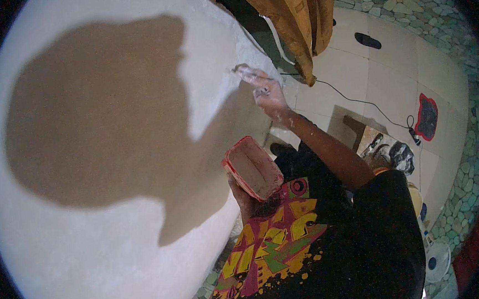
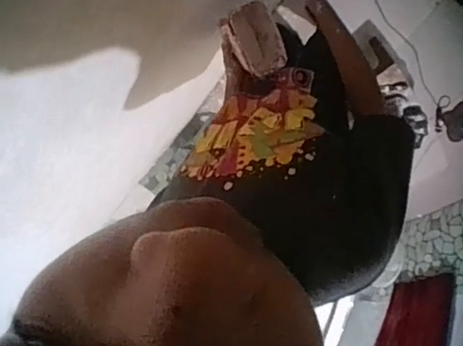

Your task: Apply wall putty to a white wall using a putty knife and a container of putty.

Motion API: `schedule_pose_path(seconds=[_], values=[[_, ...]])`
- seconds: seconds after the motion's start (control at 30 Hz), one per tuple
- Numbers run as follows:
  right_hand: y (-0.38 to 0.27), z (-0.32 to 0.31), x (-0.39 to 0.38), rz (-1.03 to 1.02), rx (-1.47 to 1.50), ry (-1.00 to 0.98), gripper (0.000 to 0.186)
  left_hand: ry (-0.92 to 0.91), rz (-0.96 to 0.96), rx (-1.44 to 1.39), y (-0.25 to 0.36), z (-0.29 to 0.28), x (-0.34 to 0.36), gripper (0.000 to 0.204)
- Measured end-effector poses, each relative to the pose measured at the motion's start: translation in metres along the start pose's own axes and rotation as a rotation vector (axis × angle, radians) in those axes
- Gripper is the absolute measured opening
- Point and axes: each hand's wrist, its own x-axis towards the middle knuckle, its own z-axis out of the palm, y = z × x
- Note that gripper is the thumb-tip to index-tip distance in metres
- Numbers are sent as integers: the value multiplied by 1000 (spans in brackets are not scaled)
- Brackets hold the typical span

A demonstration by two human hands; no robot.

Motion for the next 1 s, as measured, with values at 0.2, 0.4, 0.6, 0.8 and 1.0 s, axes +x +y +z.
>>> schedule_pose_path(seconds=[0.2, 0.4, 0.6, 0.8, 1.0], values=[[23, -37, 45, 78, -281, 326, 55, -43, -101, 150, -3, -12, 8, 70], [18, -8, 70, -81, -548, 384, 48, 11, -104, 145, -1, 12, -8, 70], [10, 8, 14, 16, -726, 92, 57, -35, -17, 145, 3, -4, -4, 71], [31, -17, 22, 49, 179, 360, 45, -101, 42, 159, 2, -6, 5, 72], [-15, -4, 51, -9, -216, 243, 43, -33, 44, 125, 1, -9, 6, 74]])
